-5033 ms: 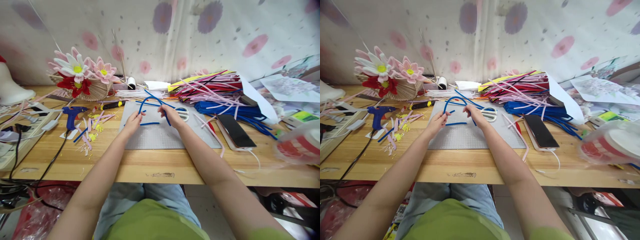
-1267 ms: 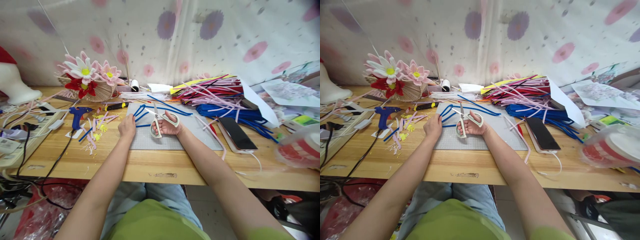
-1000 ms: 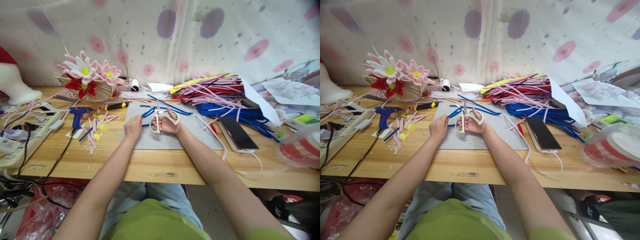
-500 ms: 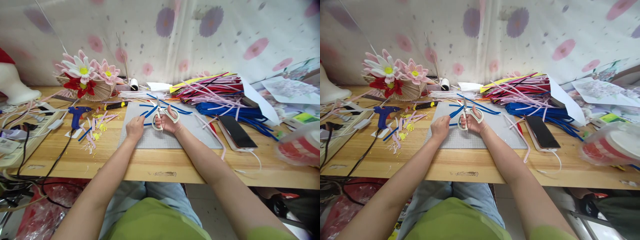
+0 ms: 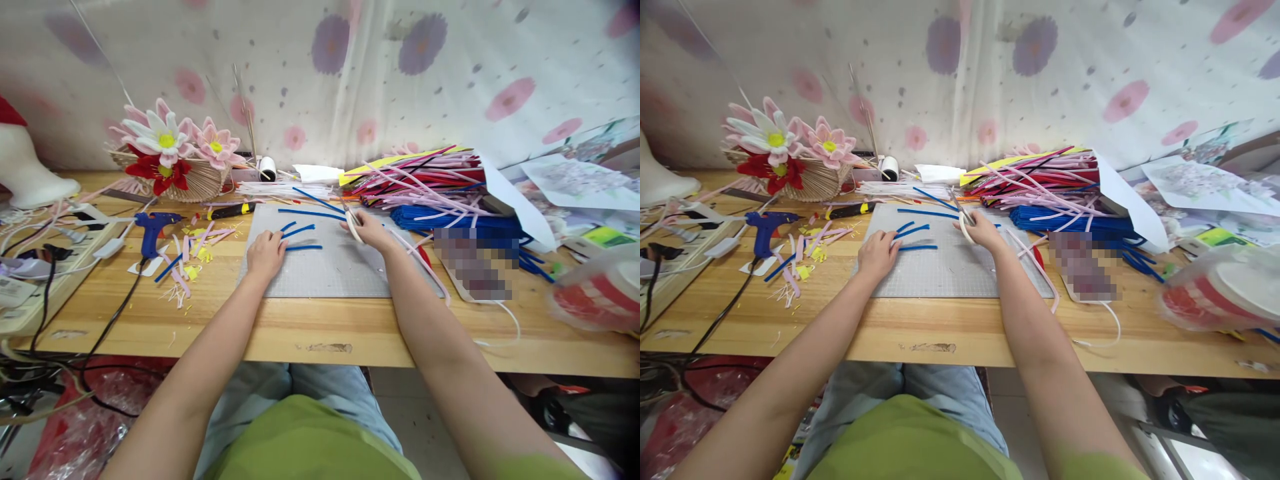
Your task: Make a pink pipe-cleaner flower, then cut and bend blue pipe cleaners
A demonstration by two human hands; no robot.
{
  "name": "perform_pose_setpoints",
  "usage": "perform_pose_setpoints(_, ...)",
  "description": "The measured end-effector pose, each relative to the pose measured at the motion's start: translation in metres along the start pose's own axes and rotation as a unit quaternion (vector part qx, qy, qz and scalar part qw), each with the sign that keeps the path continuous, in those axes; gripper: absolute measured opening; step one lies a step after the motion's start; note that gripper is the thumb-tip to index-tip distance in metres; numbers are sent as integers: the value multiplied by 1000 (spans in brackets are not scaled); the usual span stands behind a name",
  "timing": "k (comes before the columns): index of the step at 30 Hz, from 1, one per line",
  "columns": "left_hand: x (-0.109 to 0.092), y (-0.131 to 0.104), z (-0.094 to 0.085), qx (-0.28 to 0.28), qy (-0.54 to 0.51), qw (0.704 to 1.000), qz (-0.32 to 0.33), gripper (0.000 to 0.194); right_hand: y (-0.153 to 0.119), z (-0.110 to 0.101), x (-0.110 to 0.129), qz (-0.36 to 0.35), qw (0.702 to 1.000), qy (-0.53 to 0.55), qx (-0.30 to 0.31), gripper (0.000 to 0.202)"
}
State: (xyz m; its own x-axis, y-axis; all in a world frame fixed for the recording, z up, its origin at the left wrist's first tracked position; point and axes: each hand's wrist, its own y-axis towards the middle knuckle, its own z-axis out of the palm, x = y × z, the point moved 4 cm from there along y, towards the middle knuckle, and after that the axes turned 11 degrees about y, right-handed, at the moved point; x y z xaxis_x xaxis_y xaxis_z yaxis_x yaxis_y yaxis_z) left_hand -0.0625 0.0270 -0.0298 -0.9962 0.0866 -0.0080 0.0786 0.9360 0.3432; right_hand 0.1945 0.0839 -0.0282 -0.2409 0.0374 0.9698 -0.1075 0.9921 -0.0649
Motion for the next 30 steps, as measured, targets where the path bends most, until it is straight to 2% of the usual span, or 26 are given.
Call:
perform_pose_setpoints(1,-2,0,1,-6,1,1000,14,38,0,-8,-1,-18,992,-123,-30,32)
perform_pose_setpoints(3,-5,-1,2,-18,-7,999,35,43,-2,-14,-1,-64,948,-307,-58,27)
perform_pose_setpoints(5,-5,0,6,-12,-27,999,40,48,-3,-11,-1,-85,920,-380,-35,25)
perform_pose_setpoints(8,1,4,13,10,-68,997,18,44,-5,-6,2,-88,913,-397,-20,26)
perform_pose_setpoints(13,11,11,19,7,-90,995,-41,32,-6,-8,5,-76,939,-336,-5,38)
perform_pose_setpoints(16,15,12,14,-23,-88,993,-76,31,-8,-17,12,-84,942,-325,-23,27)
perform_pose_setpoints(18,15,11,8,-58,-105,991,-65,28,-15,-33,19,-93,943,-314,-62,25)
perform_pose_setpoints(21,17,11,0,-105,-139,983,-54,20,-35,-73,28,-85,938,-304,-146,35)
perform_pose_setpoints(24,23,12,-1,-123,-160,974,-106,21,-64,-123,23,1,920,-339,-195,44)
perform_pose_setpoints(26,27,12,-1,-125,-176,966,-142,22,-85,-153,15,65,894,-387,-218,47)
perform_pose_setpoints(28,29,12,0,-127,-194,959,-163,21,-102,-175,8,98,874,-414,-233,48)
perform_pose_setpoints(30,31,11,1,-134,-208,954,-170,18,-112,-188,2,110,865,-429,-238,46)
